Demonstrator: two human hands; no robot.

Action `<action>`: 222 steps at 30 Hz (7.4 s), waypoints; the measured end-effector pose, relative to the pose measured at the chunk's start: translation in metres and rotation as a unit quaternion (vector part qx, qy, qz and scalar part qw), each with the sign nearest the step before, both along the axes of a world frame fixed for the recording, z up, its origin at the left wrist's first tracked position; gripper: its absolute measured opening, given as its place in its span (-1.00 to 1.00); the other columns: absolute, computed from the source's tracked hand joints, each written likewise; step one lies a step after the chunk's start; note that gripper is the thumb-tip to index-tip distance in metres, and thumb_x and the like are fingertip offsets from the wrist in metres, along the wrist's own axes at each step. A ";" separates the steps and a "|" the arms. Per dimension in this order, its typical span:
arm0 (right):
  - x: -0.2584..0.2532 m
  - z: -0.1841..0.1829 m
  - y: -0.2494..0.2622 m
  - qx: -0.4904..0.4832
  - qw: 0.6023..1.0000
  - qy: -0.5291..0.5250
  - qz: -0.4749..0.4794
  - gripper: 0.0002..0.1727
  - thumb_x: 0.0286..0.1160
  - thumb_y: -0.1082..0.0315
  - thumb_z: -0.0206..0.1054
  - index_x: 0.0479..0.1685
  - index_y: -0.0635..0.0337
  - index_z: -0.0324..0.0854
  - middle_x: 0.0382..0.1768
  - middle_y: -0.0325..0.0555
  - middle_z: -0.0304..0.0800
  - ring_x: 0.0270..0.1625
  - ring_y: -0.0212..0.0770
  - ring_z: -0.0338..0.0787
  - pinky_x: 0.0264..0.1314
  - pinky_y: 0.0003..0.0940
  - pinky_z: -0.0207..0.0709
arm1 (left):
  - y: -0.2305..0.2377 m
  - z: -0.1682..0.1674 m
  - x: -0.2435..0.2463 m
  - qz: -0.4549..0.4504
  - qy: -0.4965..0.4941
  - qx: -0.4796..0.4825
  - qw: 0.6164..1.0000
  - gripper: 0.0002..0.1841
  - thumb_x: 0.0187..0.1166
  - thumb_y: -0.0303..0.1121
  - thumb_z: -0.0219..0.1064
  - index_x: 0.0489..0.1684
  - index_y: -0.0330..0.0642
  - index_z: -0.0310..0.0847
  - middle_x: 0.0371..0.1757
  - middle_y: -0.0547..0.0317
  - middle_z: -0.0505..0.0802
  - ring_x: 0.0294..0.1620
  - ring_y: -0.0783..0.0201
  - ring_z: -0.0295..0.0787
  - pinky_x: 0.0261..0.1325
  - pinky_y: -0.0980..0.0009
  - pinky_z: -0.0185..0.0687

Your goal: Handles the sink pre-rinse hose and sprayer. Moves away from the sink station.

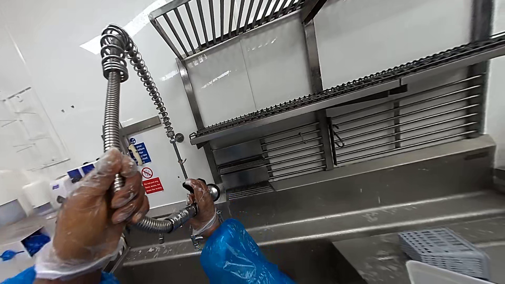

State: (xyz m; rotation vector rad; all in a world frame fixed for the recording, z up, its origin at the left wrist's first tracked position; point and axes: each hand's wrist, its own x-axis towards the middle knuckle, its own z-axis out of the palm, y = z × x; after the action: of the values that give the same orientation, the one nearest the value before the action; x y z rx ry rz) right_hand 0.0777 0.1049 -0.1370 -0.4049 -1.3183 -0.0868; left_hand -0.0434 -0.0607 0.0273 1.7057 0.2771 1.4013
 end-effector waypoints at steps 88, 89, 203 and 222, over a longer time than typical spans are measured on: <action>0.114 0.040 -0.009 0.063 0.985 -0.033 -0.160 -0.44 -0.13 0.56 0.45 0.11 0.47 0.68 0.14 0.28 0.79 0.26 0.22 0.75 0.35 -0.02 0.61 | 0.002 0.001 0.045 0.024 -0.025 0.017 0.999 -0.46 0.93 -0.04 -0.26 -0.47 0.05 0.52 -0.75 0.46 0.42 -0.83 0.55 0.35 -0.69 0.62 0.54; 0.117 0.038 -0.009 0.060 0.984 -0.032 -0.165 -0.44 -0.11 0.56 0.45 0.12 0.47 0.68 0.15 0.28 0.78 0.27 0.23 0.75 0.37 -0.01 0.60 | 0.002 0.002 0.047 0.027 -0.021 0.016 0.999 -0.46 0.93 -0.04 -0.28 -0.48 0.07 0.51 -0.75 0.47 0.42 -0.83 0.55 0.35 -0.69 0.63 0.54; 0.088 -0.080 -0.072 -0.495 0.820 -0.280 0.054 0.19 0.12 0.10 0.65 0.82 0.32 0.02 0.70 0.23 0.32 0.69 0.04 0.42 0.75 -0.08 0.26 | 0.031 -0.066 0.082 0.117 0.008 -0.032 0.993 -0.50 0.90 -0.14 -0.26 -0.48 0.08 0.51 -0.75 0.43 0.48 -0.81 0.52 0.39 -0.63 0.58 0.57; 0.137 -0.106 -0.125 -0.539 0.815 -0.214 0.000 0.16 0.05 0.38 0.68 0.80 0.38 0.04 0.70 0.31 0.29 0.71 0.14 0.39 0.75 -0.03 0.27 | 0.012 -0.105 0.078 0.005 0.009 -0.102 0.995 -0.41 0.83 -0.29 -0.42 -0.59 0.12 0.52 -0.76 0.46 0.67 -0.78 0.54 0.57 -0.56 0.61 0.64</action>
State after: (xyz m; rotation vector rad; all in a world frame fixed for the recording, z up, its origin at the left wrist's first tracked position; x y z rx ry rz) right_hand 0.2150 -0.0198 -0.2427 -1.4150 -1.7275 0.6467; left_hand 0.0342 -0.0490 -0.0781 1.5527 0.4254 1.3178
